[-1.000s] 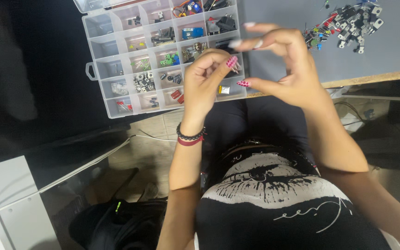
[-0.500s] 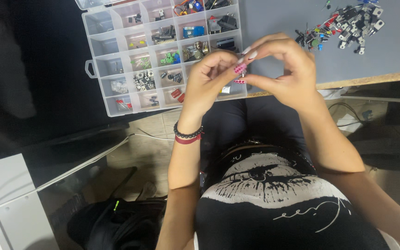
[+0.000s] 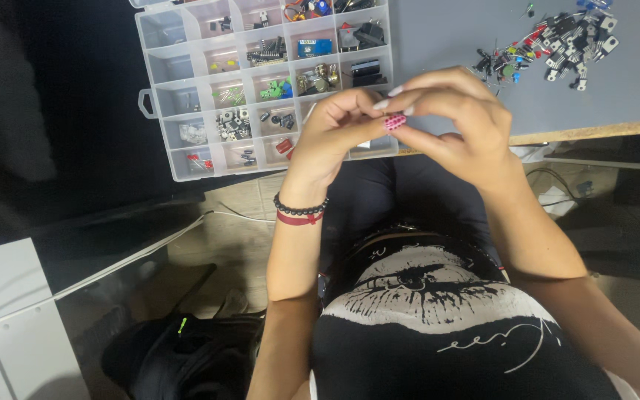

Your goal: The person sits with a compartmentalized plastic box and a pile of loose electronic components on a table. They repeatedly pick up small components from the pile, inspect them, and place them into specific compartments within the box.

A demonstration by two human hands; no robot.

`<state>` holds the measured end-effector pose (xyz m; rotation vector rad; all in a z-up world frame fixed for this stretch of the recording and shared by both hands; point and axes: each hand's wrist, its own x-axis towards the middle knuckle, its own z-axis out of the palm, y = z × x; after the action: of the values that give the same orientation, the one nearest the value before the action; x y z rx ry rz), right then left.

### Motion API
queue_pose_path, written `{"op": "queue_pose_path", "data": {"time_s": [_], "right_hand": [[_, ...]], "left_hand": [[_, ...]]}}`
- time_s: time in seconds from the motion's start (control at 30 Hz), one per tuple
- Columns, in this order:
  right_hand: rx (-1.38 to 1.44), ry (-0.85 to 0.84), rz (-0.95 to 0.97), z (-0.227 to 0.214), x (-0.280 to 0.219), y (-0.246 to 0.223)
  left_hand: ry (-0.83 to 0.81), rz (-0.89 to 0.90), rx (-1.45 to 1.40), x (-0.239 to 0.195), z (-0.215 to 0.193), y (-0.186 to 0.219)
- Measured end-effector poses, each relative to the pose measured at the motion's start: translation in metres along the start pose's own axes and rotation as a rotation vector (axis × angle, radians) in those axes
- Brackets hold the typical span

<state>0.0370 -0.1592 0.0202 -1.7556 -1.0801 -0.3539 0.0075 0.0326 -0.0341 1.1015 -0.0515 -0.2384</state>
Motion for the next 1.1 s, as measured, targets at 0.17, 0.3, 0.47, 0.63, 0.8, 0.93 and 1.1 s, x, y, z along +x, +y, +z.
{"op": "queue_pose_path", "data": {"time_s": [0.17, 0.3, 0.47, 0.63, 0.8, 0.93, 1.1], "right_hand": [[-0.025, 0.047, 0.042, 0.002, -0.005, 0.000], [0.118, 0.077, 0.099, 0.002, -0.004, -0.001], [-0.069, -0.014, 0.030, 0.005, -0.006, 0.003], [-0.092, -0.029, -0.064, 0.021, 0.000, 0.003], [0.088, -0.013, -0.018, 0.037, 0.004, 0.002], [0.112, -0.016, -0.008, 0.048, 0.007, 0.000], [0.123, -0.031, 0.008, 0.051, 0.010, -0.003]], "left_hand": [[-0.074, 0.005, 0.034, -0.005, 0.008, 0.016], [-0.158, -0.005, 0.024, -0.010, 0.000, 0.016], [-0.034, 0.006, -0.003, -0.012, -0.002, 0.013], [0.053, 0.085, 0.027, -0.019, 0.002, 0.019], [0.042, 0.099, 0.228, -0.035, -0.022, 0.017], [0.008, 0.089, 0.091, -0.043, -0.035, 0.018], [0.239, 0.172, 0.289, -0.055, -0.052, 0.054]]}}
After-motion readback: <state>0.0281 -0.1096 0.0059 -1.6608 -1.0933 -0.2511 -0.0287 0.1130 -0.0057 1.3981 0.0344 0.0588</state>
